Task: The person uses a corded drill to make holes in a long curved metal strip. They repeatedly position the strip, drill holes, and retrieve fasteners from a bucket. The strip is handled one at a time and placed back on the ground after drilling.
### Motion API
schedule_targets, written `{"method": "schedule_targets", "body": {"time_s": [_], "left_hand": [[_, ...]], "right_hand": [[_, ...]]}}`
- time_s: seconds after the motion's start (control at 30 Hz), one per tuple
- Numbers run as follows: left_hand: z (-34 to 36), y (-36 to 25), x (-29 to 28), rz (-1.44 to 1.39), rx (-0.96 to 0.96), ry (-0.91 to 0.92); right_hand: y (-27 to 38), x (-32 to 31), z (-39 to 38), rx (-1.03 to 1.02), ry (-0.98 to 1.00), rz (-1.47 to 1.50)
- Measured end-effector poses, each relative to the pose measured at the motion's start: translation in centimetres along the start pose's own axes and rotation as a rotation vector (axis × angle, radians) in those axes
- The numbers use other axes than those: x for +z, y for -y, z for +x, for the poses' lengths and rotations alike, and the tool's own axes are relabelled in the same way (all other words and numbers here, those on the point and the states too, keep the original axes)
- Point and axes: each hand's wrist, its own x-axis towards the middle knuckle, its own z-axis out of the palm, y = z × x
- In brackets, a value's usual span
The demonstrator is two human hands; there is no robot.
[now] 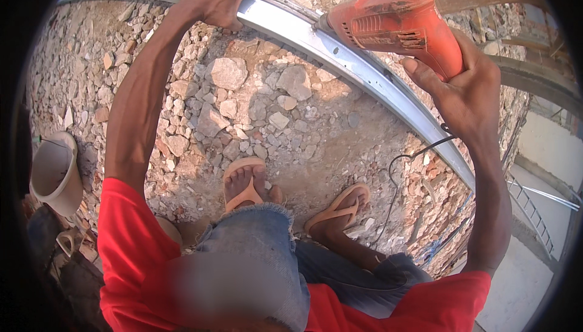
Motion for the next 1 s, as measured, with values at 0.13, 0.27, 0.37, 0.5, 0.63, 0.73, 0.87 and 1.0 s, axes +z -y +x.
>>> {"method": "schedule_targets", "body": {"time_s": [0.13,0.27,0.37,0.5,0.63,0.73,0.87,1.0], "left_hand": [[0.1,0.1,0.0,-0.024,0.01,0.028],[0.1,0.2,0.1,-0.021,0.017,0.005],[0.0,0.2,0.2,-0.019,0.011,-0.008],[0.0,0.1,0.3,-0.035,0.06,-0.083],[0.1,0.3,0.4,-0.009,0.068,-0.096],[0.2,0.5,0.6,-0.008,0.029,-0.066],[0.3,0.6,0.9,0.007,0.026,-0.074],[0.3,0.6,0.8,-0.012,0.037,-0.074]], "right_hand": [[0.3,-0.3,0.7,0.014,0.018,-0.037],[0.0,-1.0,1.5,-0.058,0.045,-0.139],[-0.9,-2.1,3.6,-0.163,0.232,-0.173],[-1.2,-3.5,6.7,-0.2,0.369,-0.272],[0.6,-3.1,7.9,-0.008,0.332,-0.211],[1.6,-3.0,7.2,0.093,0.356,-0.09],[1.0,-3.2,6.0,-0.217,0.503,-0.248],[0.4,-2.7,5.4,-0.048,0.305,-0.304]]}}
